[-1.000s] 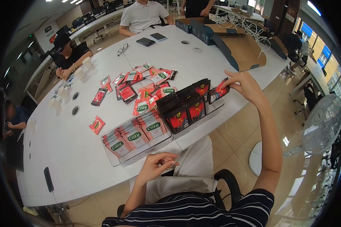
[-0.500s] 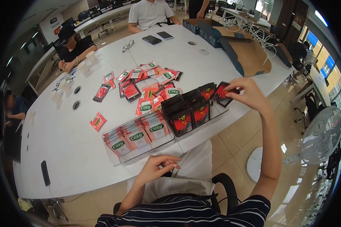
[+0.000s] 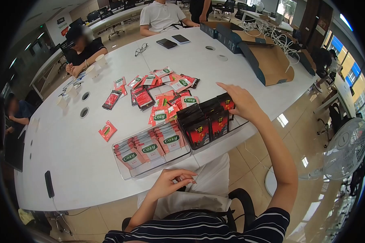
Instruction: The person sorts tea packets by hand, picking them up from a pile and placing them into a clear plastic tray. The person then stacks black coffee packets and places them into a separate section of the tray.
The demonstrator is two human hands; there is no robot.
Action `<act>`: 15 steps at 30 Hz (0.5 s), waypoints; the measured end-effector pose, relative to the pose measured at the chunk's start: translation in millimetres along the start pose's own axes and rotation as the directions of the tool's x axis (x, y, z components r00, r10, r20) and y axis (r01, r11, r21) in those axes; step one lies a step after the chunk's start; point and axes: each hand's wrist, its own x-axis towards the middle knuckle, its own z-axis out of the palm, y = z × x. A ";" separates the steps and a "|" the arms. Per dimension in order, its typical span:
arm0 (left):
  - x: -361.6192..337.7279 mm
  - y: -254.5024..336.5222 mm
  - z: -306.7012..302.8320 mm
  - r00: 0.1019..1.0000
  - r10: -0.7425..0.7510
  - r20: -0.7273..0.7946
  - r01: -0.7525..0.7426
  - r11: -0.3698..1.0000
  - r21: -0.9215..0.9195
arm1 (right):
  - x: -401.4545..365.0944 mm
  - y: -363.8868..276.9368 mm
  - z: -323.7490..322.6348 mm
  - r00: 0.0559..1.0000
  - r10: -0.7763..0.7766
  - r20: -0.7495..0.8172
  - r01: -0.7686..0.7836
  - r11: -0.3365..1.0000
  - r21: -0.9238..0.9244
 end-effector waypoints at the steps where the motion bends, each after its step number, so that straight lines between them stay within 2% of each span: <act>1: 1.3 1.4 -0.4 1.000 0.025 -0.009 -0.025 0.999 0.023 | 1.3 6.3 2.0 0.994 0.047 0.097 -0.049 0.998 0.026; 2: 1.8 2.4 -0.9 0.999 0.050 -0.019 -0.049 0.998 0.048 | 1.9 9.4 3.8 0.977 0.088 0.194 -0.099 0.994 0.047; 8: 0.2 -1.0 -0.7 0.998 0.051 -0.031 -0.050 0.998 0.032 | 4.1 1.5 -2.2 0.974 0.073 0.216 -0.087 0.995 0.055; 12: -5.1 -0.3 -3.6 0.991 0.117 -0.067 -0.118 0.993 -0.011 | -5.1 -23.8 -18.3 0.998 -0.015 -0.068 0.021 0.996 0.090; 15: -12.6 28.4 -8.1 0.956 0.225 -0.190 -0.246 0.965 -0.095 | -9.6 -66.1 -53.9 0.937 -0.042 -0.347 0.071 0.995 0.072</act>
